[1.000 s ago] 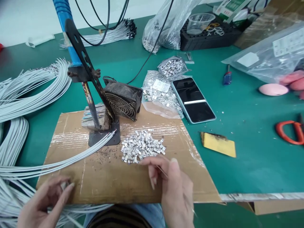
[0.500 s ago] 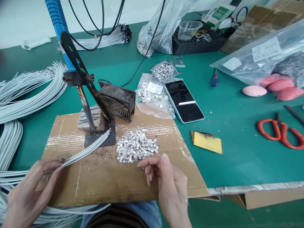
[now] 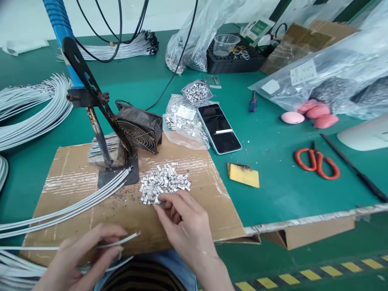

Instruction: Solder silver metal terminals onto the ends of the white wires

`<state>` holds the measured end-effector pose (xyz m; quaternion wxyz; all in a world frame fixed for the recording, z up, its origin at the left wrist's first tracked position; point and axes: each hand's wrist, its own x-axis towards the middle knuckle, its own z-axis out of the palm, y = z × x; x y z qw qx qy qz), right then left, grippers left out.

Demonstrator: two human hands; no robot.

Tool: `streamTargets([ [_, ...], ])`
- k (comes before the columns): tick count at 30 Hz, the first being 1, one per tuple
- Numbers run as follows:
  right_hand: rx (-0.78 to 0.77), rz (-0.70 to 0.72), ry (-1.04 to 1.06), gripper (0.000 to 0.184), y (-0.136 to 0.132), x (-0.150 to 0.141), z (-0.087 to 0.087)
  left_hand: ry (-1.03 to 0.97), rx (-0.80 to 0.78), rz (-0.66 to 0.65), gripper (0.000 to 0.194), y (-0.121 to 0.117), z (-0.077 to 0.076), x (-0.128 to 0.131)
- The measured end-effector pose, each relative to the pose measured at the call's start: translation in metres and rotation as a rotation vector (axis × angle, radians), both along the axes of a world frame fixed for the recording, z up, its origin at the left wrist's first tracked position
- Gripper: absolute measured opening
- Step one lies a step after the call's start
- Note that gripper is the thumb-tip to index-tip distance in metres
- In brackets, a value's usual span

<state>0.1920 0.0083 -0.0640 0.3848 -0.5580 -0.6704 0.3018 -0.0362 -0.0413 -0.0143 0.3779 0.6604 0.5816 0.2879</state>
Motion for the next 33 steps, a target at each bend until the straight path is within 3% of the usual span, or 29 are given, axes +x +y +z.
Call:
streamTargets([
  [4, 0.038, 0.084, -0.167, 0.008, -0.004, 0.002, -0.001, -0.208, -0.242, 0.161, 0.023, 0.015, 0.000, 0.025],
  [9, -0.031, 0.166, -0.336, 0.015, -0.015, 0.002, 0.007, -0.424, -0.427, 0.390, 0.032, 0.022, -0.004, 0.021],
  [12, -0.186, 0.135, -0.178, 0.016, -0.020, -0.004, 0.014, -0.493, -0.463, 0.417, 0.040, 0.021, -0.005, 0.019],
  [18, -0.550, 0.062, 0.464, 0.016, -0.018, -0.025, 0.027, -0.544, -0.513, 0.415, 0.044, 0.020, -0.001, 0.019],
  [23, -0.503, 0.089, 0.733, 0.016, -0.010, -0.039, 0.022, -0.590, -0.550, 0.436, 0.049, 0.020, 0.005, 0.022],
  [29, -0.609, 0.129, 0.810, 0.027, -0.008, -0.044, 0.021, -0.613, -0.540, 0.467, 0.047, 0.021, 0.010, 0.026],
  [31, -0.552, 0.095, 0.783, 0.028, -0.008, -0.045, 0.022, -0.616, -0.540, 0.460, 0.044, 0.020, 0.009, 0.027],
  [33, -0.381, 0.075, 0.650, 0.024, -0.010, -0.046, 0.024, -0.603, -0.530, 0.461, 0.037, 0.018, 0.008, 0.029],
])
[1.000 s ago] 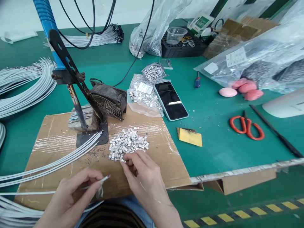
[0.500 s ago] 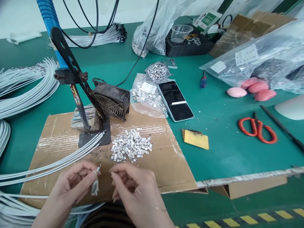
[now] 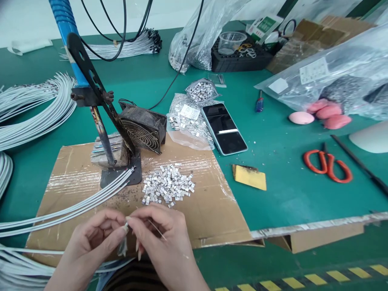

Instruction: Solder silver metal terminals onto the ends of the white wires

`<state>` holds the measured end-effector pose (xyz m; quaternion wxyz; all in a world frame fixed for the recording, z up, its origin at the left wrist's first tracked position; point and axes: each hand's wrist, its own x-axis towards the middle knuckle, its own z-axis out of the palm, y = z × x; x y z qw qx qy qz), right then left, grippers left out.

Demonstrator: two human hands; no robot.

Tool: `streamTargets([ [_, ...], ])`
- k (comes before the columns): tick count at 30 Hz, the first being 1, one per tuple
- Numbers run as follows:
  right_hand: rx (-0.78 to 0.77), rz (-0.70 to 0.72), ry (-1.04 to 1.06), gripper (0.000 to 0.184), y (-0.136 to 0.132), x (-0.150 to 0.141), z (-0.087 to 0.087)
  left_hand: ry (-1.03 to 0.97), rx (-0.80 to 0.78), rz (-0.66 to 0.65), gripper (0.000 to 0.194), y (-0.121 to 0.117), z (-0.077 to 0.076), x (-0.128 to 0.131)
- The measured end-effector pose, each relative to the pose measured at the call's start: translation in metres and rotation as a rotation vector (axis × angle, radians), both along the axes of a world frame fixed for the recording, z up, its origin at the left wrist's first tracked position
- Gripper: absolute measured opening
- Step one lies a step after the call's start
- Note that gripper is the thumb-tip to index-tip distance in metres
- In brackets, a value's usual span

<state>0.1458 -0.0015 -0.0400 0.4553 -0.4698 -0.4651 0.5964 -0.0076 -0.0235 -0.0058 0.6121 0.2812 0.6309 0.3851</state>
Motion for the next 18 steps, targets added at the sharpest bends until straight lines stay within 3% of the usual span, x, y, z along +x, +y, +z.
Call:
streamTargets([
  [4, 0.445, -0.062, -0.382, 0.014, -0.006, 0.001, 0.005, 0.142, 0.051, -0.027, 0.028, -0.007, -0.004, 0.004],
  [6, 0.479, -0.192, -0.439, 0.016, -0.005, 0.005, 0.006, 0.226, 0.093, -0.053, 0.030, -0.011, -0.006, 0.005],
  [8, 0.349, -0.370, -0.367, 0.015, -0.001, 0.010, 0.007, 0.263, 0.100, -0.060, 0.034, -0.013, -0.006, 0.005],
  [10, 0.175, -0.419, -0.215, 0.014, 0.005, 0.015, 0.007, 0.238, 0.076, -0.039, 0.041, -0.013, -0.005, 0.005],
  [15, -0.179, -0.005, 0.191, 0.016, 0.012, 0.014, 0.003, 0.169, 0.054, -0.011, 0.054, -0.007, 0.003, 0.004],
  [18, -0.336, 0.106, 0.375, 0.016, 0.008, 0.008, -0.003, 0.132, 0.019, -0.029, 0.056, -0.005, 0.006, 0.001],
])
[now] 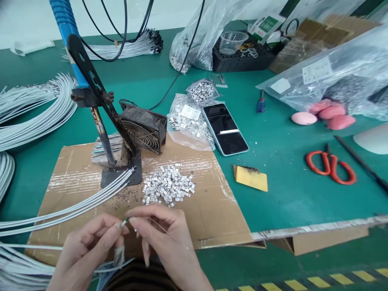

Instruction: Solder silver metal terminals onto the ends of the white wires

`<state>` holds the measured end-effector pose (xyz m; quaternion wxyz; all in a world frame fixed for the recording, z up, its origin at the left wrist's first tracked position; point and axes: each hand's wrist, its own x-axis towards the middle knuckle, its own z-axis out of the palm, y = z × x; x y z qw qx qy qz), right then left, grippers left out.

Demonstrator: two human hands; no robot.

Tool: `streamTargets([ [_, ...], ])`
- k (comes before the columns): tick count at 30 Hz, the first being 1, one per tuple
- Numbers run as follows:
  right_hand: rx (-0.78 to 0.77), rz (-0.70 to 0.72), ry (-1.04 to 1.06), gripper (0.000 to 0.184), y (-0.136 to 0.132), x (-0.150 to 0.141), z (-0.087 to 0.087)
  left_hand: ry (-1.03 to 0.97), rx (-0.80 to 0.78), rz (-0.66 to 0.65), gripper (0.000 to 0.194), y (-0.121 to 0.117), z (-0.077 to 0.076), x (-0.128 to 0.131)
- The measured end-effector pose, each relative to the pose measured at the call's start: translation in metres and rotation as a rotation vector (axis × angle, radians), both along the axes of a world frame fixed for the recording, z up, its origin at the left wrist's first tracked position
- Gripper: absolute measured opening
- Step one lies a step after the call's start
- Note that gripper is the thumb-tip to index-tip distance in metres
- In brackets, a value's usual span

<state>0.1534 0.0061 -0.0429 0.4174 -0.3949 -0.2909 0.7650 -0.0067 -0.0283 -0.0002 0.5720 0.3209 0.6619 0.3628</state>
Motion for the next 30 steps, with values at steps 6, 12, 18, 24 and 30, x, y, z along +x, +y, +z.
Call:
streamTargets([
  [6, -0.070, 0.043, 0.191, 0.012, -0.005, -0.012, -0.007, -0.191, -0.135, -0.127, 0.054, -0.004, -0.009, -0.017],
  [12, -0.101, 0.080, 0.243, 0.022, -0.006, -0.013, -0.007, -0.266, -0.205, -0.110, 0.057, -0.005, -0.009, -0.019],
  [18, -0.110, -0.072, 0.211, 0.036, 0.004, -0.008, -0.006, -0.243, -0.172, -0.044, 0.060, -0.004, 0.002, -0.013],
  [24, 0.077, -0.111, 0.004, 0.011, -0.003, -0.005, 0.001, -0.199, -0.103, 0.056, 0.054, -0.005, -0.005, -0.013],
  [30, 0.298, -0.124, -0.117, 0.011, -0.013, -0.016, 0.005, -0.128, 0.040, 0.016, 0.050, -0.002, -0.008, -0.010],
])
